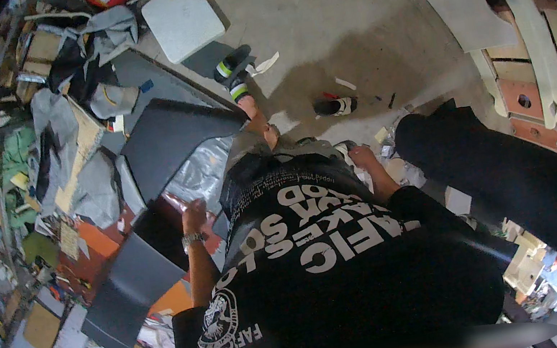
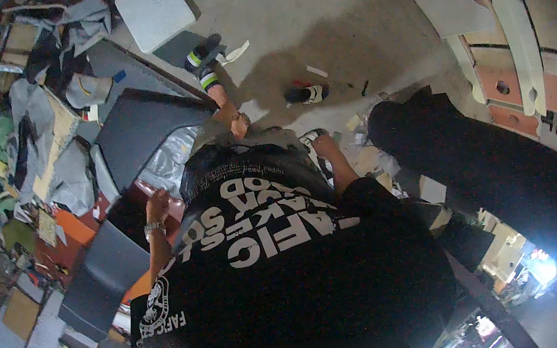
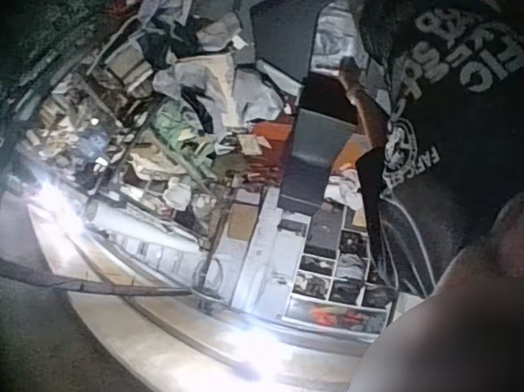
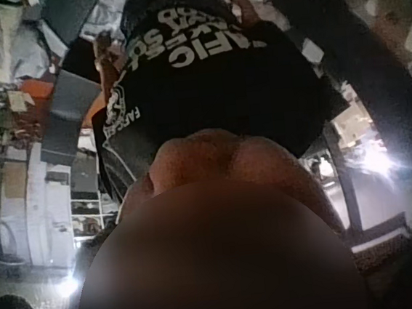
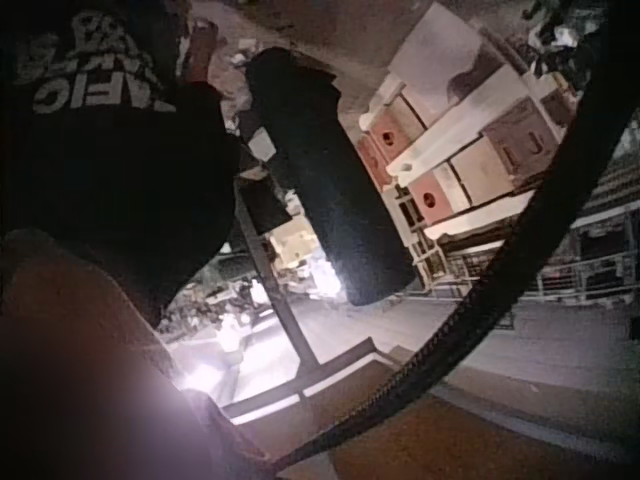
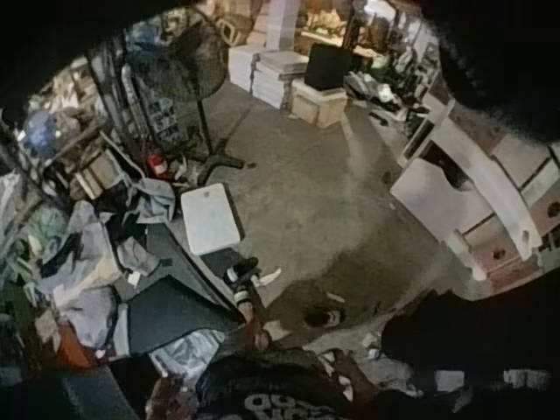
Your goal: The person sits on a table and uses a staple gun to attach black fabric to a cushion block. They then stand, briefly inspect a slide sandal, and return to the table to place the cushion into a grey fabric cover.
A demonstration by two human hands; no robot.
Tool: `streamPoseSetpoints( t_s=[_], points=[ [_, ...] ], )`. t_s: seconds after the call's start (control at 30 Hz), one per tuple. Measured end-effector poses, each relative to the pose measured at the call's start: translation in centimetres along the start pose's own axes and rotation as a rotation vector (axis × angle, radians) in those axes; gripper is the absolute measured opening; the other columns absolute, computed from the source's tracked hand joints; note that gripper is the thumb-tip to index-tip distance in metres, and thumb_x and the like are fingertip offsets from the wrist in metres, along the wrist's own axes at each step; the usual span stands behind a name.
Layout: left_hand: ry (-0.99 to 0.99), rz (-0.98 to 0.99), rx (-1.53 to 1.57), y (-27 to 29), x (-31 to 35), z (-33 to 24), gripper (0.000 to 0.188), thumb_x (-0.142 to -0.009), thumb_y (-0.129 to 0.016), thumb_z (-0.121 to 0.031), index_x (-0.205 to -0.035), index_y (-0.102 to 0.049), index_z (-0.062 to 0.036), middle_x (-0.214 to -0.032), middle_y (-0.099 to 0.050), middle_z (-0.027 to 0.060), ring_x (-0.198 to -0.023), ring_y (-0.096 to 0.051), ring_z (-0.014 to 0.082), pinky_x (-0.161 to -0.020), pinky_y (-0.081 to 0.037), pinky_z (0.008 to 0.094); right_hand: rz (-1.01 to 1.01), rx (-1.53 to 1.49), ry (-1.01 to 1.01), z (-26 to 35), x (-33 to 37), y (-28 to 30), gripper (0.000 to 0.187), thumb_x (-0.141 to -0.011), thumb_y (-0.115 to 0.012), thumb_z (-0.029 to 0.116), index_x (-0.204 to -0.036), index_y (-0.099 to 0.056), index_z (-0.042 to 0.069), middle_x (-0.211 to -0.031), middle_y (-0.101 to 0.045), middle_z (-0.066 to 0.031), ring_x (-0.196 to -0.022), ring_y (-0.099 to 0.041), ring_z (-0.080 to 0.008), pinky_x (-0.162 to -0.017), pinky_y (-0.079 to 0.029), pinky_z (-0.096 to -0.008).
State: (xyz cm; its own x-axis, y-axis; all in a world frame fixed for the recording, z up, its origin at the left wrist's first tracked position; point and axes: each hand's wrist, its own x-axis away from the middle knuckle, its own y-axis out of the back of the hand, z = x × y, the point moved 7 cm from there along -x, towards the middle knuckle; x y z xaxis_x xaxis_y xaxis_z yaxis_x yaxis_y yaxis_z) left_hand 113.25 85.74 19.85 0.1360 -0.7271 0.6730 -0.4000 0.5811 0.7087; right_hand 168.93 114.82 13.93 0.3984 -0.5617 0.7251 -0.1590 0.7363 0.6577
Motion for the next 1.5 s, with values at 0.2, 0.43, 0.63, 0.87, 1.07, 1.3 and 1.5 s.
streamPoseSetpoints(
  t_s=[0.2, 0.43, 0.63, 0.87, 1.07, 1.3, 1.5],
  points=[
    [0.145, 0.058, 0.094, -0.9, 1.8, 3.3, 0.027, -0.097, -0.054, -0.025, -0.116, -0.069, -0.0111, -0.119, -0.071, 0.0151, -0.115, -0.065, 0.0347, -0.094, -0.054, 0.0464, -0.328, -0.510, -0.138, 3.4, -1.9, 5.4, 0.036, -0.091, -0.062, 0.039, -0.102, -0.074, 0.007, -0.101, -0.073, -0.0210, -0.101, -0.069, -0.0391, -0.087, -0.055, -0.0472],
    [0.324, -0.129, 0.696, 3.8, 4.1, 3.9, 0.043, -0.097, -0.060, -0.039, -0.123, -0.068, -0.0056, -0.117, -0.072, 0.0205, -0.110, -0.068, 0.0361, -0.093, -0.053, 0.0427, -0.283, -0.309, 0.092, 14.5, -12.9, 13.5, 0.045, -0.094, -0.059, 0.036, -0.133, -0.063, 0.015, -0.128, -0.066, -0.0186, -0.114, -0.065, -0.0366, -0.093, -0.053, -0.0480],
    [0.275, -0.206, 0.479, 7.8, 8.3, 3.9, 0.049, -0.096, -0.061, -0.039, -0.128, -0.066, -0.0008, -0.120, -0.071, 0.0217, -0.114, -0.068, 0.0350, -0.098, -0.051, 0.0406, -0.582, -0.068, 0.070, 20.4, -18.3, 19.3, 0.062, -0.096, -0.056, 0.027, -0.152, -0.039, 0.009, -0.156, -0.046, -0.0121, -0.123, -0.062, -0.0341, -0.100, -0.052, -0.0511],
    [0.440, -0.160, 0.410, 4.6, 14.1, 6.6, 0.038, -0.095, -0.066, -0.033, -0.123, -0.070, -0.0081, -0.110, -0.075, 0.0149, -0.096, -0.072, 0.0263, -0.086, -0.056, 0.0364, -0.267, -0.347, -0.180, 17.7, -19.4, 20.4, 0.036, -0.088, -0.065, 0.014, -0.123, -0.068, 0.003, -0.131, -0.065, -0.0208, -0.116, -0.066, -0.0406, -0.097, -0.055, -0.0480],
    [0.479, -0.421, 1.013, 11.1, 10.0, 4.1, 0.032, -0.097, -0.064, -0.030, -0.112, -0.070, -0.0029, -0.085, -0.072, 0.0093, -0.068, -0.067, 0.0199, -0.067, -0.056, 0.0366, -0.849, -0.905, -0.341, 9.9, -14.1, 29.8, 0.028, -0.089, -0.071, 0.017, -0.114, -0.071, 0.005, -0.093, -0.073, -0.0138, -0.075, -0.070, -0.0286, -0.065, -0.057, -0.0397],
    [-0.092, -0.654, 0.953, 33.0, -1.7, -11.4, 0.048, -0.104, -0.057, -0.043, -0.123, -0.065, 0.0008, -0.115, -0.071, 0.0145, -0.092, -0.071, 0.0208, -0.074, -0.057, 0.0331, -0.620, -1.700, 0.093, 15.5, -0.3, 41.9, 0.027, -0.094, -0.073, 0.023, -0.115, -0.072, 0.006, -0.080, -0.063, 0.0014, -0.059, -0.051, -0.0067, -0.046, -0.042, -0.0261],
    [-0.178, -0.466, 1.372, 43.0, -1.3, -18.6, 0.053, -0.102, -0.058, -0.047, -0.132, -0.062, -0.0035, -0.119, -0.068, 0.0100, -0.096, -0.066, 0.0192, -0.080, -0.054, 0.0351, -0.301, -1.481, 0.365, 23.2, 3.7, 48.7, 0.029, -0.094, -0.072, 0.023, -0.118, -0.073, 0.007, -0.079, -0.060, 0.0035, -0.058, -0.046, -0.0062, -0.047, -0.034, -0.0245]
  ],
)
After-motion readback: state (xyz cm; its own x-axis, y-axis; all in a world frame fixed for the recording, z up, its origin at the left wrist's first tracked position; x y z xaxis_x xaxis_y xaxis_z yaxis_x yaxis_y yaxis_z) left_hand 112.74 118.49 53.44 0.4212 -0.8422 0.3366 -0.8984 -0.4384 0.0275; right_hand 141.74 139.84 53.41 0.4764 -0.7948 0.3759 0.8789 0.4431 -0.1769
